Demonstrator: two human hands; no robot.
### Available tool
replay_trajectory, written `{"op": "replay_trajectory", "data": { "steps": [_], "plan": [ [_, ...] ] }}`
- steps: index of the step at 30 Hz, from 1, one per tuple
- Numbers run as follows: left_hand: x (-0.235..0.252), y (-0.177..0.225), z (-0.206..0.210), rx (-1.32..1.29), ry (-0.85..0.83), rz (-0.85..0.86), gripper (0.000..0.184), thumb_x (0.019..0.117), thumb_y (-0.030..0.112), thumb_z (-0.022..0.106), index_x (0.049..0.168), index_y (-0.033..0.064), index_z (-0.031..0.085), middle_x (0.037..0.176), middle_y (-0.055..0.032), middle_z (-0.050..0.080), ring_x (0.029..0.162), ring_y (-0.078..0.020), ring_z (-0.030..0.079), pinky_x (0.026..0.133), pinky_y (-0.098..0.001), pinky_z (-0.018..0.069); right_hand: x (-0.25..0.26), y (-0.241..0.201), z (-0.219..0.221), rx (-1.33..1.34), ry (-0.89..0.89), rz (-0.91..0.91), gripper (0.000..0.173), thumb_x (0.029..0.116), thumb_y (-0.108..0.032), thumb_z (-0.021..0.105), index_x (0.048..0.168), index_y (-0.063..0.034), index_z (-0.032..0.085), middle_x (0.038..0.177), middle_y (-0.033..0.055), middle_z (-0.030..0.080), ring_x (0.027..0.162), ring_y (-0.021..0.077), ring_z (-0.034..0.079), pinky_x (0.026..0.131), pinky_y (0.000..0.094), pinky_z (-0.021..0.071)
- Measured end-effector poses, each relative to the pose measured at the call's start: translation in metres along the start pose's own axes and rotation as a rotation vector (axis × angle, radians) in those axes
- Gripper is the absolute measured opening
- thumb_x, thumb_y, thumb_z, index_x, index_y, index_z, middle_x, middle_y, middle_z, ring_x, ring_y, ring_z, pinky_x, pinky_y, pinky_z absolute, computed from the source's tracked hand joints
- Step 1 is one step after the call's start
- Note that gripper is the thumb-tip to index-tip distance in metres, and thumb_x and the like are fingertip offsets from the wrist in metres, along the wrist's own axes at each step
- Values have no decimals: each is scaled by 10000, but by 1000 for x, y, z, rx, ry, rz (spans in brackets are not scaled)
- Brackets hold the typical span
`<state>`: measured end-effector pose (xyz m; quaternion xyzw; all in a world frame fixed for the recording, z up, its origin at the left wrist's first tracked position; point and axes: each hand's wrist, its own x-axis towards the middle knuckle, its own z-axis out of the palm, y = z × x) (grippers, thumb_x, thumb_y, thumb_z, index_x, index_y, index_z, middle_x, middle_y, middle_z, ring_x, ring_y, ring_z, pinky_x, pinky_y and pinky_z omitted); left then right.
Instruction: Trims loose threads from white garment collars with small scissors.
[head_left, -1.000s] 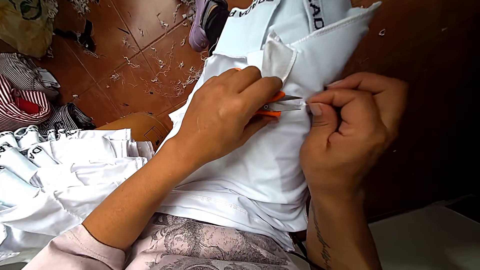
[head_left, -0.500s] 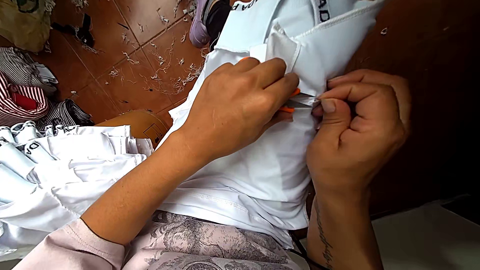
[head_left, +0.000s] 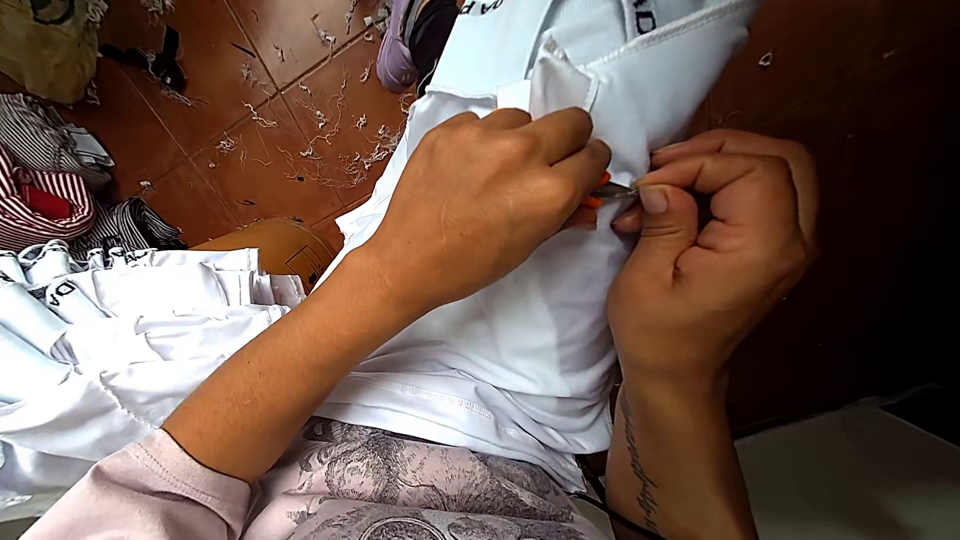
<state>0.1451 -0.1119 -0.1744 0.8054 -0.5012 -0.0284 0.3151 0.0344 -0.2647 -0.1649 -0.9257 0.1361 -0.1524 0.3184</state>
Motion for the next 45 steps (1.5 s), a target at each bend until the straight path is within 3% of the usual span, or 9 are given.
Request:
{"op": "replay_trajectory", "data": {
  "steps": [4,8,11,13,18,22,26,29,45],
  "plan": [
    [0,-1,2,-45,35,-26,248,1018,239,611,1058,58,777,892,-116,719,781,-261,689,627,-377,490,-1,6,-2,146,42,46,169,1056,-49,494,989,38,623,1105,101,636,957,50,615,823,184,511],
    [-7,-9,6,-350,162,-204,364,997,278,648,1120,-63,680,964,-144,683,881,-186,649,777,-329,530,-4,24,-16,287,274,272,156,1064,-97,499,1213,-54,508,1058,-146,613,862,-53,623,722,176,541],
    [-12,-8,16,-495,172,-291,484,911,274,754,1202,-85,610,961,-115,649,816,-110,576,710,-249,479,-18,20,-12,42,75,-66,247,1041,-140,591,1198,50,603,1288,120,572,1072,85,577,914,207,476],
    [-13,-5,26,-556,172,-341,428,905,174,747,1216,-82,603,915,-110,634,771,-113,569,692,-252,486,-18,12,0,-102,-11,-200,232,1016,-167,650,1143,18,714,1191,264,565,934,203,541,837,261,436],
    [-10,-7,30,-607,168,-406,361,914,103,702,1212,-68,592,986,-127,654,824,-125,617,728,-268,522,-25,12,4,-163,31,-223,188,970,-171,720,924,11,704,1069,234,587,923,199,546,849,245,429],
    [-10,-10,31,-627,167,-396,351,915,100,698,1206,-67,593,982,-126,649,818,-120,610,721,-260,517,-25,11,1,-170,-17,-202,256,996,-195,691,1171,-15,740,1142,247,560,895,183,507,784,231,397],
    [-11,-9,31,-633,172,-401,342,915,99,694,1198,-64,590,949,-110,638,772,-103,594,680,-244,507,-26,14,0,-139,38,-217,186,962,-158,727,918,22,707,1048,211,551,920,165,523,834,211,419],
    [-11,-10,31,-643,166,-396,358,919,121,701,1203,-67,587,919,-100,624,754,-99,572,670,-240,490,-20,11,-2,-134,34,-208,179,1008,-125,655,1000,44,712,1138,249,578,1008,182,580,935,218,453],
    [-11,-9,26,-625,118,-409,369,921,134,705,1217,-52,588,872,-72,606,737,-98,574,666,-242,499,2,0,-1,-236,16,-184,143,959,-27,620,899,51,724,1090,233,706,813,165,643,666,221,473]
  ]
}}
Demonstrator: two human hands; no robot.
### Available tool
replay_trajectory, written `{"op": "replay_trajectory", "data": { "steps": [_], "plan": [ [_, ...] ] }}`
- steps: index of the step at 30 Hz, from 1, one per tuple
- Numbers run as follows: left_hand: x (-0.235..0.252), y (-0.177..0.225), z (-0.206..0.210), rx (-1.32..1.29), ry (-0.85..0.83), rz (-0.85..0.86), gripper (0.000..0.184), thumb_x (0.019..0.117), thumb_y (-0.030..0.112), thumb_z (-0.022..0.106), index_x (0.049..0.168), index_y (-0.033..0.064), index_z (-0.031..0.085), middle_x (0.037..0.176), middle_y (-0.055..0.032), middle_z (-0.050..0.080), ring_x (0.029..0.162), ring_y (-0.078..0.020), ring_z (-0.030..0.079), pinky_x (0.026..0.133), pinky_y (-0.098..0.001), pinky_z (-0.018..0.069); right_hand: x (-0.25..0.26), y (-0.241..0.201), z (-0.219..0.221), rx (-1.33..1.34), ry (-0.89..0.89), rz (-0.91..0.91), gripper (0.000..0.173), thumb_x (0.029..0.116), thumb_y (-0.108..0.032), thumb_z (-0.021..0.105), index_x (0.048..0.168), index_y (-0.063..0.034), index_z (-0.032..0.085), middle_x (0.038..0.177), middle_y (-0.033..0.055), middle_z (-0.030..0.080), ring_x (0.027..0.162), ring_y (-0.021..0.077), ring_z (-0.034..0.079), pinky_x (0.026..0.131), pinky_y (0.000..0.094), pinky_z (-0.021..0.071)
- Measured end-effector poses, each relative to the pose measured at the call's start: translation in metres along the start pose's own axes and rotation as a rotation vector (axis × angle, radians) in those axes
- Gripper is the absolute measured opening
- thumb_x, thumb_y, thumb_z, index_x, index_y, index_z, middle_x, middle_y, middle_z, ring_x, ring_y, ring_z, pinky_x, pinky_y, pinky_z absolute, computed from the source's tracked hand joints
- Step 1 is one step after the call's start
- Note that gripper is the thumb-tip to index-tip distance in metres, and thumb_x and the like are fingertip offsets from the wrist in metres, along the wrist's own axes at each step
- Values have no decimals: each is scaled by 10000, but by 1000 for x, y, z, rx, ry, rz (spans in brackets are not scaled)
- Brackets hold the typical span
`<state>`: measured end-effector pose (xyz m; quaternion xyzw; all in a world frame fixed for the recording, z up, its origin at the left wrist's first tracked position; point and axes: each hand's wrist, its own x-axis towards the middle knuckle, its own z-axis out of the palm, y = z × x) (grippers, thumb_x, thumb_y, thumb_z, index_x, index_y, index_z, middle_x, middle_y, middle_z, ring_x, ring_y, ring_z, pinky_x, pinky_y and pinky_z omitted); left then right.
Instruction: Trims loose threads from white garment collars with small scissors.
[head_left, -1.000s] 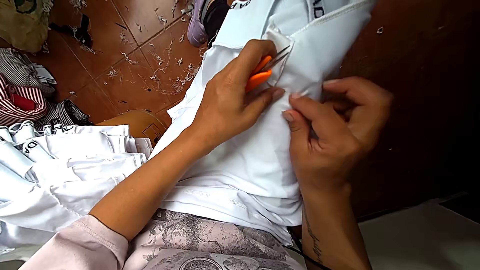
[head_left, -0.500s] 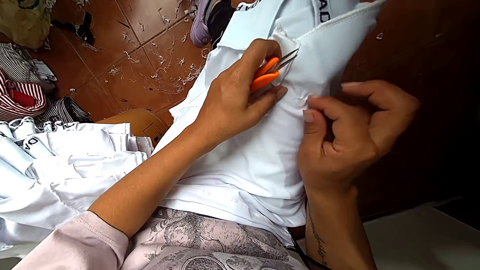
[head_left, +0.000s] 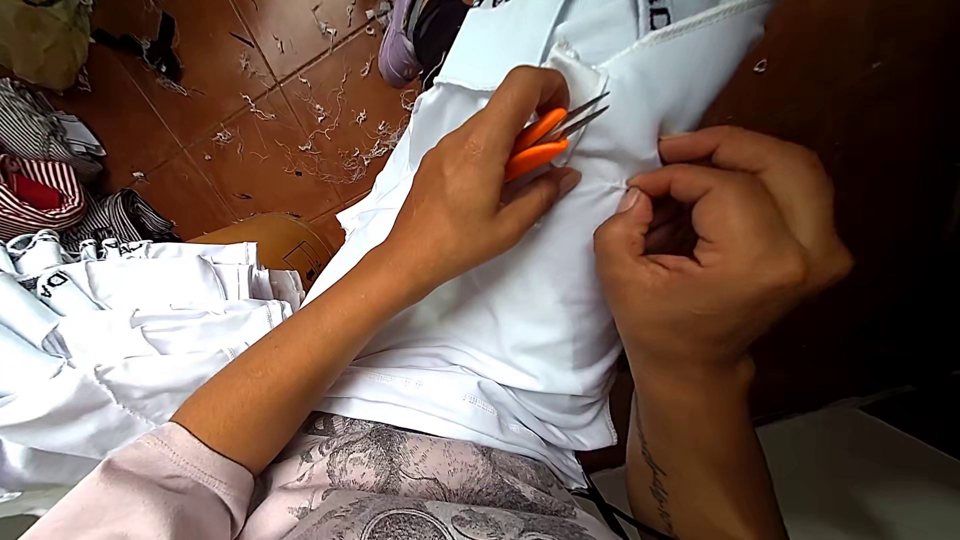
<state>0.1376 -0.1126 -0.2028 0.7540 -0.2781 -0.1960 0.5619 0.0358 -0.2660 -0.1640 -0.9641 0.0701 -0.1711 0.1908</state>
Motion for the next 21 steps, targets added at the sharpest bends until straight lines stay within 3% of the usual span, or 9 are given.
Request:
{"op": "replay_trajectory", "data": {
  "steps": [7,11,15,18,21],
  "plan": [
    [0,8,-16,274,-70,192,445,927,284,726,1218,-38,627,953,-116,683,900,-226,645,823,-386,509,1,9,-7,305,-61,108,126,961,-46,595,937,62,654,1156,201,685,899,52,669,730,148,534],
    [-2,18,-22,429,-87,318,331,947,296,701,1104,4,713,951,-142,711,916,-288,683,777,-415,528,1,10,-12,507,-95,192,107,991,-49,564,1031,42,605,1211,116,676,867,4,679,725,160,572],
    [-1,27,-22,556,-102,378,277,973,280,663,1092,46,750,918,-127,718,871,-294,690,699,-419,497,3,11,-16,442,-134,158,145,1008,-58,538,1047,59,613,1217,150,666,922,17,662,756,154,550],
    [0,25,-25,592,-100,376,266,982,271,653,1090,48,749,945,-132,728,900,-301,698,717,-428,506,2,12,-18,346,-169,84,178,991,-91,578,1065,62,634,1239,199,643,973,57,654,779,156,538],
    [-2,21,-29,592,-98,351,272,958,271,678,1092,44,745,950,-132,727,911,-308,695,737,-436,505,1,10,-15,193,-169,27,214,980,-130,657,1086,47,715,1209,246,616,907,114,607,750,172,491]
  ]
}}
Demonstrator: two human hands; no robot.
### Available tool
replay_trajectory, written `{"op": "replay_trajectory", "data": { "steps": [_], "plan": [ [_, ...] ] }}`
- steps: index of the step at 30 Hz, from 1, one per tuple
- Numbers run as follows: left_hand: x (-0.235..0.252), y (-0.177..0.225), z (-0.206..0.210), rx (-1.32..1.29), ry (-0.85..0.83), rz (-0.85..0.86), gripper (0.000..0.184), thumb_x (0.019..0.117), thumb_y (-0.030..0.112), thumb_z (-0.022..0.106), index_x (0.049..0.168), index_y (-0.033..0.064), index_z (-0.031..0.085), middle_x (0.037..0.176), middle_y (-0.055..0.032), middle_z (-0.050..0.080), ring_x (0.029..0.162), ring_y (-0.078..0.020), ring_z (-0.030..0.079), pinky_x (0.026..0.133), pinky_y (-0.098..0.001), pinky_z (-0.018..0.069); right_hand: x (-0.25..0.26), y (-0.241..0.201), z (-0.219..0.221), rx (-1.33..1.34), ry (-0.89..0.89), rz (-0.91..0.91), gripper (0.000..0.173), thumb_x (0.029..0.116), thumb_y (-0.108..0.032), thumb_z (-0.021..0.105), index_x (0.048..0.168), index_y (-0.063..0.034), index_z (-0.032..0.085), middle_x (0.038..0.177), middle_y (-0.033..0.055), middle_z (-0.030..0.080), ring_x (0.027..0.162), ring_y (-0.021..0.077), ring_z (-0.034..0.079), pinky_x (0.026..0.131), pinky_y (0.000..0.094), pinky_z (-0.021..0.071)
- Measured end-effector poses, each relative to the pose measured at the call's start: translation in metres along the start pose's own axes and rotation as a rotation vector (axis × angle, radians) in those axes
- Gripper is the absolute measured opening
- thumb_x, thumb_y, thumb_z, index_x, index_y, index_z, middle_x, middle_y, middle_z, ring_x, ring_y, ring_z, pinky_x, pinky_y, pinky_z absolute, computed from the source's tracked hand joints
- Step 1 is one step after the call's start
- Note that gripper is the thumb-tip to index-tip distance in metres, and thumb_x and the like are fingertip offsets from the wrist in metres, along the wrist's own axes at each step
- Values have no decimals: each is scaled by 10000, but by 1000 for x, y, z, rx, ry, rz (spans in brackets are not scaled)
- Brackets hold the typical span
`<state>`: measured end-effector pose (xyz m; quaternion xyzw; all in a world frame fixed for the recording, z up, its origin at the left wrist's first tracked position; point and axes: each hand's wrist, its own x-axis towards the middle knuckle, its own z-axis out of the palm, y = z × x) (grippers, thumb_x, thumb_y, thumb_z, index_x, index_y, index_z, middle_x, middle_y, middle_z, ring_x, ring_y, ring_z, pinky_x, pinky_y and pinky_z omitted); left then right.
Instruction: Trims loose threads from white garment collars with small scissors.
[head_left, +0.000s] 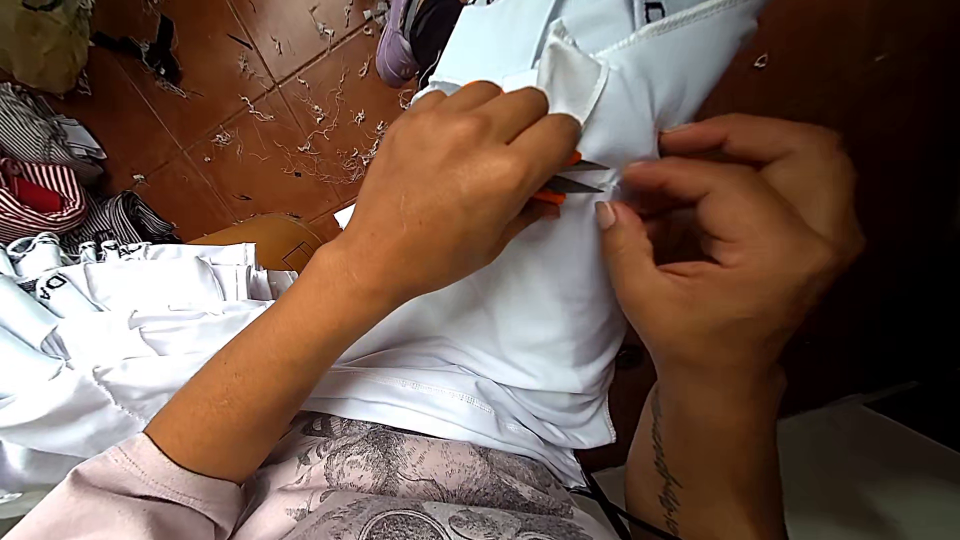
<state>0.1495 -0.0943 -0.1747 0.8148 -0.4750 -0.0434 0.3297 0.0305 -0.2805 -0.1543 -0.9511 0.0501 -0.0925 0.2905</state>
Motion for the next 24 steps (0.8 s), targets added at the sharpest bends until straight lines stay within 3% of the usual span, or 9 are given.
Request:
{"op": "replay_trajectory", "data": {
  "steps": [4,6,14,21,24],
  "plan": [
    [-2,-2,-1,8,-1,-7,268,959,265,678,1083,37,744,943,-138,727,907,-312,696,747,-440,511,4,-5,8,-158,90,-62,148,975,-53,653,993,31,773,1142,270,678,921,226,657,831,256,503],
    [-1,-1,-1,18,-9,-6,270,963,272,675,1087,43,746,947,-136,728,912,-313,698,748,-443,512,5,-5,9,-157,114,-56,154,972,-25,621,959,40,760,1126,246,710,1006,241,684,861,266,511],
    [11,6,-4,97,-51,71,283,1016,281,597,1114,70,758,939,-127,736,852,-301,709,664,-426,498,6,-3,1,-41,73,10,177,988,-56,596,949,48,734,1159,226,711,969,126,689,800,186,524],
    [19,10,-2,142,-62,127,283,1034,266,564,1038,65,762,842,-115,701,763,-300,684,595,-415,457,8,-5,-2,-67,50,6,184,1000,-60,589,965,39,741,1164,222,716,1021,151,701,848,202,533],
    [20,10,1,147,-55,130,268,1036,260,562,998,81,757,807,-102,684,724,-288,669,576,-407,438,6,-3,0,9,66,19,178,998,-62,592,971,46,732,1176,218,708,983,125,694,807,191,534]
  ]
}}
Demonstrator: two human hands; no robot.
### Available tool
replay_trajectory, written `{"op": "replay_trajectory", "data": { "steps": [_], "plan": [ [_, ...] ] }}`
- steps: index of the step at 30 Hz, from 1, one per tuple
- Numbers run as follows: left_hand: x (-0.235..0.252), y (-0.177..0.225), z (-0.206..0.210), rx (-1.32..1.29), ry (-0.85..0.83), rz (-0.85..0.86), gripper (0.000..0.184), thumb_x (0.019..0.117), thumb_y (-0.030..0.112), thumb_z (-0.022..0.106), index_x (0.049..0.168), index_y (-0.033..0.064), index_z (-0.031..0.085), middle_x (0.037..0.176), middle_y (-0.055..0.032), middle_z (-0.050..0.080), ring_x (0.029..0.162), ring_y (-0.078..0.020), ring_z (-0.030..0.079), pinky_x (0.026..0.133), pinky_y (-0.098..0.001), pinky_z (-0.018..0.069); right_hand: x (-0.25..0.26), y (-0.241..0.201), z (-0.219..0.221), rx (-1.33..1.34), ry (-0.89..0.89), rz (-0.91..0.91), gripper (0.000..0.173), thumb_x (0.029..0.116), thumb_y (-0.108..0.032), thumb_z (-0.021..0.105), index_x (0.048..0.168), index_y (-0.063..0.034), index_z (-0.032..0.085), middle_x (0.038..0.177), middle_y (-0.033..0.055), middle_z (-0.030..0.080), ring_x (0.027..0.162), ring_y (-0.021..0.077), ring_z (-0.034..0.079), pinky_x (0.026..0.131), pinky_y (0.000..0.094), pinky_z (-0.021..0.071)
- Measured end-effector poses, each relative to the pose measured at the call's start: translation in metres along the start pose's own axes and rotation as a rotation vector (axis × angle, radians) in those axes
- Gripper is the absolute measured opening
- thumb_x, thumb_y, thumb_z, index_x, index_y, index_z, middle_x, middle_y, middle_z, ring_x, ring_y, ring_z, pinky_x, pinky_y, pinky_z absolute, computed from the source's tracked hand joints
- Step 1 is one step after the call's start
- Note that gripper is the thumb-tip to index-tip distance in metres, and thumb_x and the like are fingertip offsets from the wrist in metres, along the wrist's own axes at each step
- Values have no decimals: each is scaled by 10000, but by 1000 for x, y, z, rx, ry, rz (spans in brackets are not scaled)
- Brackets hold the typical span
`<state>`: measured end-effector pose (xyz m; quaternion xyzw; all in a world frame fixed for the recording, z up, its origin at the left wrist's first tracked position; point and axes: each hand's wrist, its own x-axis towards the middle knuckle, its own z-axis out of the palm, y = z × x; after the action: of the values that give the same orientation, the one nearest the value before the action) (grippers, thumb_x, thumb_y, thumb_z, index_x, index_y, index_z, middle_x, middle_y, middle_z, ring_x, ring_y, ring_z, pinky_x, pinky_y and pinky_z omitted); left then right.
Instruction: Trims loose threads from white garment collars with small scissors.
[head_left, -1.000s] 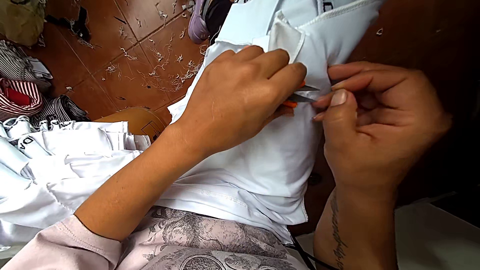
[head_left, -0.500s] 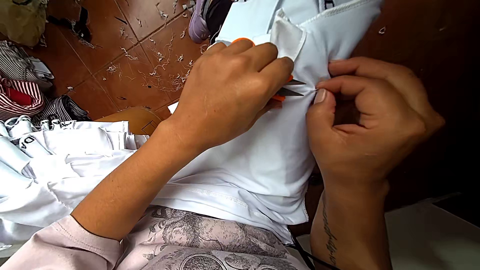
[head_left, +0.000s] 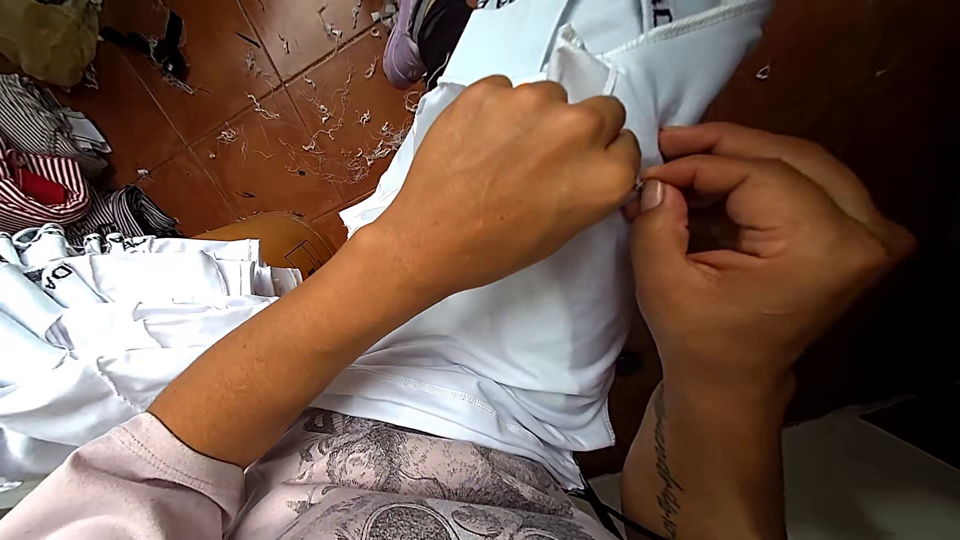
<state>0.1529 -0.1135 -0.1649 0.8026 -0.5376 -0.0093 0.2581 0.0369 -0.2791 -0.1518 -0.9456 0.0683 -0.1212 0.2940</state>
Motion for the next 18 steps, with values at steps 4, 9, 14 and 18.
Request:
{"op": "replay_trajectory", "data": {
  "steps": [4,9,14,18],
  "plan": [
    [-8,-7,7,-247,108,-160,267,995,249,635,1073,10,725,942,-138,727,882,-280,712,736,-432,543,-13,18,-11,253,240,277,198,1046,-86,533,1193,38,580,1174,-57,663,970,-23,646,838,216,560],
    [-19,-7,36,-649,221,-543,515,884,353,761,1150,-52,586,898,-87,627,762,-105,589,666,-268,496,-32,6,4,-156,79,-78,302,1043,-166,580,1269,29,627,1347,272,539,1188,277,556,1020,349,438],
    [-16,-5,46,-683,221,-590,391,906,232,718,1135,-49,571,876,-90,614,755,-129,591,676,-290,501,-37,17,21,-159,118,-156,204,994,-186,686,1051,-1,749,1174,271,612,1057,273,593,957,323,461],
    [-15,-5,46,-697,221,-590,350,909,198,701,1132,-40,572,866,-86,615,737,-124,589,658,-283,496,-35,13,19,-198,44,-119,269,1033,-218,623,1213,-29,685,1268,279,544,1112,299,549,993,352,411]
  ]
}}
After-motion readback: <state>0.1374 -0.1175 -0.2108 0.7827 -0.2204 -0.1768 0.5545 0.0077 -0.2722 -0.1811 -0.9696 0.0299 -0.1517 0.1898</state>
